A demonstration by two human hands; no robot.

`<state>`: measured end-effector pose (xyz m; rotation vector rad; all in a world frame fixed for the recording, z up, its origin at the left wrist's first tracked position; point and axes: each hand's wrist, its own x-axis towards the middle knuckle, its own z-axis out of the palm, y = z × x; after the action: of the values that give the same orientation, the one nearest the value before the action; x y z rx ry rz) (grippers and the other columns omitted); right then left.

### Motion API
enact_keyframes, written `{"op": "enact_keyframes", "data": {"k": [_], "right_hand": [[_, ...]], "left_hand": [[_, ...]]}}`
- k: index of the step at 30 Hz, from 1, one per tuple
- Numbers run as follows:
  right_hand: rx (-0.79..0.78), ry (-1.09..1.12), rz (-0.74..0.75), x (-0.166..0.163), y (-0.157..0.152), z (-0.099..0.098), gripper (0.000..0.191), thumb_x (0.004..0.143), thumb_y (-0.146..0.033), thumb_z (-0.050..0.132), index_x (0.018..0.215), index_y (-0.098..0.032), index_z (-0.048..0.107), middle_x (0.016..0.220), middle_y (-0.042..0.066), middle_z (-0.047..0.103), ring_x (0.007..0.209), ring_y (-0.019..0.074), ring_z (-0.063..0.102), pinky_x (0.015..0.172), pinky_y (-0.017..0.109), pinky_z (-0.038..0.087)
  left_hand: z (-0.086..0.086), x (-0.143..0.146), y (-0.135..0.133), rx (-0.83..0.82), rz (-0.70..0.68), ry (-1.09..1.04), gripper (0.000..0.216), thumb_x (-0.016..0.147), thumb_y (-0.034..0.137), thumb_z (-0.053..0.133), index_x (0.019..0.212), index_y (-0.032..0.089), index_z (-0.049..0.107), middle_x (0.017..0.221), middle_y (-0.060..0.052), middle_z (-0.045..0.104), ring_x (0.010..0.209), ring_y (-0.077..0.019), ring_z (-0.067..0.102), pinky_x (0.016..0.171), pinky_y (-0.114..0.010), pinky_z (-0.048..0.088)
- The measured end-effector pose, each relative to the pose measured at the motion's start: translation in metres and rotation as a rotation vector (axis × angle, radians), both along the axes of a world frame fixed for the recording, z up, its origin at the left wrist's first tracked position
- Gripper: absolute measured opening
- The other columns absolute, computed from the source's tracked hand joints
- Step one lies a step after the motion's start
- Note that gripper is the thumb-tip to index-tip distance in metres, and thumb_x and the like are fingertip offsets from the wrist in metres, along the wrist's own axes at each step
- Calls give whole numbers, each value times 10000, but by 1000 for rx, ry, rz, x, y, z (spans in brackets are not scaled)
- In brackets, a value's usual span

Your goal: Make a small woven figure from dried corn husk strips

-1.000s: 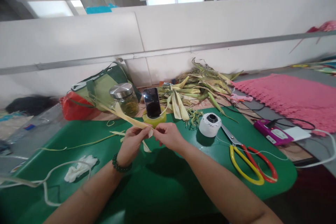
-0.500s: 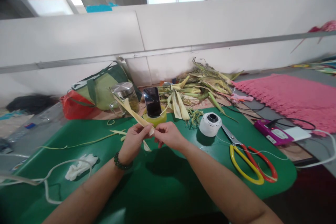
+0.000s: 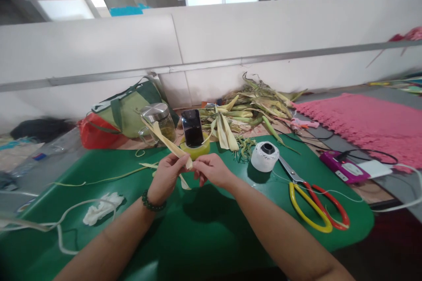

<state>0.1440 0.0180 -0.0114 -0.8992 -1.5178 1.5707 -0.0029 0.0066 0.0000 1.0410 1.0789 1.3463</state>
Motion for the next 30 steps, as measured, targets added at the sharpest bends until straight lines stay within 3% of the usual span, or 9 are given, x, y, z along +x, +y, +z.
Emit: {"op": "enact_keyframes", "data": {"k": [6,12,16,26,30], "right_hand": [[22,-24,0,-1,-1,-1,292,739,-400,595,595,-148,564,513,-21,578,362,78,524,360,179,407],[57,-14,42,0,-2,1,413,792,-507,518,616,-137,570,535,-1,582,369,76,525,384,187,403],[123,-80,19,-3,-4,1,340,760,-437,595,586,-150,544,533,-22,559,383,68,516,389,178,406],[145,-208,9,-2,-3,-3,313,812,-318,512,549,-150,529,504,-17,566,355,62,510,358,157,372],[76,-168,45,-2,-3,-3,302,818,-339,502,578,-155,518,519,-16,584,355,68,516,361,164,369]], "left_hand": [[-1,-1,0,33,3,54,278,598,378,769,672,135,657,575,11,619,496,-96,517,510,-220,453],[1,0,-1,95,29,127,244,597,353,763,612,143,641,518,17,595,474,-97,503,486,-213,414],[1,1,-2,138,34,168,231,600,338,754,551,155,622,477,24,571,463,-98,494,480,-212,404],[1,-3,0,60,-29,184,290,628,411,727,581,134,655,502,-4,601,468,-103,506,494,-221,421],[2,-5,1,76,-23,229,310,643,427,708,578,130,649,498,-4,598,470,-101,501,489,-217,410]]}}
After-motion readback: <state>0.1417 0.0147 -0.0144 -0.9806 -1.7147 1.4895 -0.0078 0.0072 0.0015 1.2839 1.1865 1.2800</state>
